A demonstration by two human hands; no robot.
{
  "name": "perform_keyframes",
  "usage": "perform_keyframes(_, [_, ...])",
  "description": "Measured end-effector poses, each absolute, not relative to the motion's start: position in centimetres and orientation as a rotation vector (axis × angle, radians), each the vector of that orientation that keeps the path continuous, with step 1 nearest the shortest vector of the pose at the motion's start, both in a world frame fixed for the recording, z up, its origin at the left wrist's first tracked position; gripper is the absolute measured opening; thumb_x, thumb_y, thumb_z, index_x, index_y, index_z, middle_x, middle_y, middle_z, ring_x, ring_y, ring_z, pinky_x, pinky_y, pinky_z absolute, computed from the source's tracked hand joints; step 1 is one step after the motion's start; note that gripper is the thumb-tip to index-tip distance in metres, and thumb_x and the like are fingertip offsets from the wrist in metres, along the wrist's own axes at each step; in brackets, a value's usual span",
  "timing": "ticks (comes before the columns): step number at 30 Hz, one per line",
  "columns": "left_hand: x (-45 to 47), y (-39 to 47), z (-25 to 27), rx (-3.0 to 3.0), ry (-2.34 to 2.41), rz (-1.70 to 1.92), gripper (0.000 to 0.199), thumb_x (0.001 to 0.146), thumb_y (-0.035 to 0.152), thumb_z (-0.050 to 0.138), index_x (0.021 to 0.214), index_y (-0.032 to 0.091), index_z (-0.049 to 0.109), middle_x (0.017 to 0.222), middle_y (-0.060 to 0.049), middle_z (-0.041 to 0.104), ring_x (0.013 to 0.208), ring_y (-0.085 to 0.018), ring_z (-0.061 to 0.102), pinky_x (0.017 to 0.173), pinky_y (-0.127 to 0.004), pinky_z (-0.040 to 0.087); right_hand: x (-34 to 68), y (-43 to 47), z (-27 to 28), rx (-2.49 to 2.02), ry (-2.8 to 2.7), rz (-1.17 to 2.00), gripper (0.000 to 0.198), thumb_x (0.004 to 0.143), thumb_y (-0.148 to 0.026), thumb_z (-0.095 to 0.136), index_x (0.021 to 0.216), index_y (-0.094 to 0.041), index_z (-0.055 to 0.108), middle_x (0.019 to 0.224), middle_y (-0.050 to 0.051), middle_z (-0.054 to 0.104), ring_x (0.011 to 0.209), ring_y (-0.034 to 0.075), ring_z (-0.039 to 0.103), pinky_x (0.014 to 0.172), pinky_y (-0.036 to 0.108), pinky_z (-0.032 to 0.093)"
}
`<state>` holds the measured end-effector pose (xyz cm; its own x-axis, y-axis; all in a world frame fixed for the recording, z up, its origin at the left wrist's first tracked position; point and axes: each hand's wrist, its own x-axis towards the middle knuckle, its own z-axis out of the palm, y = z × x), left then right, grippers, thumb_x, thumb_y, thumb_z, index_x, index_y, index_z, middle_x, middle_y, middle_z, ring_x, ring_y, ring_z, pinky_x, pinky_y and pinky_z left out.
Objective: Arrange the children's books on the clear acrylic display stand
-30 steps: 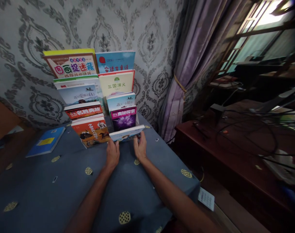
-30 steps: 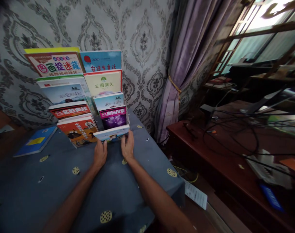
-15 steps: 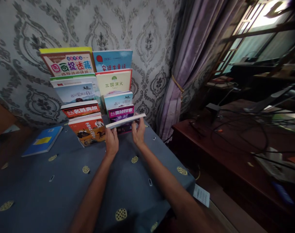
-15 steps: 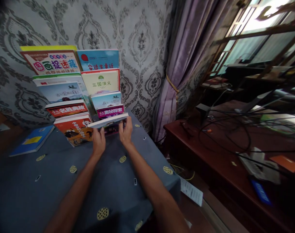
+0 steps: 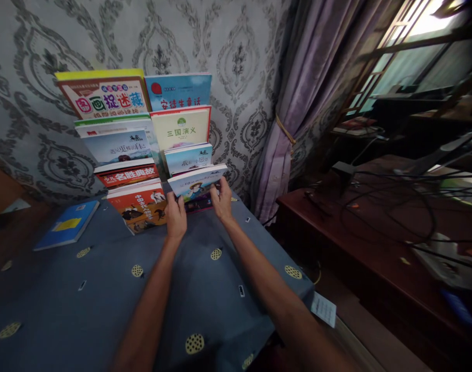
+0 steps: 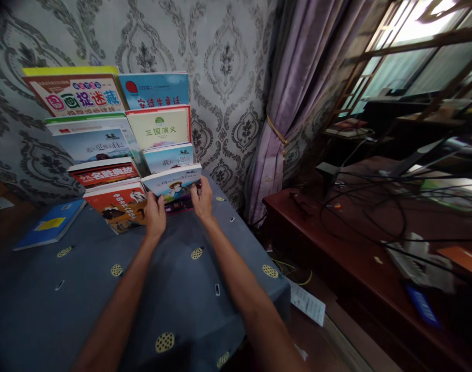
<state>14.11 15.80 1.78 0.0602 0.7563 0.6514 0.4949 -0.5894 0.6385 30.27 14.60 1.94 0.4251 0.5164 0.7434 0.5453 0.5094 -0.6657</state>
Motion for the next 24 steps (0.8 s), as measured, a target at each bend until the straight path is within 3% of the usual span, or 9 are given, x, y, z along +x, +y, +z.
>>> perform_keyframes(13, [14.7, 16.9, -0.2, 2.173, 1.495, 1.402, 0.01, 0.097, 0.021, 0.043, 0.096, 0.019, 0.053, 0.105, -0.014, 0.061, 0.103, -0.029, 0.062, 0.092, -0.042, 0.05, 31.5, 14.9, -1.1, -1.202, -1.191, 0.054, 0.025, 0.093, -0.037, 0.048, 0.107, -0.02, 0.06, 0.102, 0.009, 0.062, 0.095, 0.023, 0.06, 0.078, 0.035, 0.054])
perform_keyframes(24, [15.7, 15.3, 0.7, 2.328, 1.738, 1.229, 0.042, 0.095, 0.008, 0.036, 0.136, 0.007, 0.042, 0.122, -0.022, 0.057, 0.118, -0.033, 0.061, 0.096, -0.044, 0.051, 31.5, 15.3, -1.7, -1.286, -1.148, -0.089, 0.038, 0.094, -0.03, 0.048, 0.131, -0.021, 0.056, 0.115, 0.013, 0.058, 0.108, 0.027, 0.056, 0.088, 0.042, 0.053])
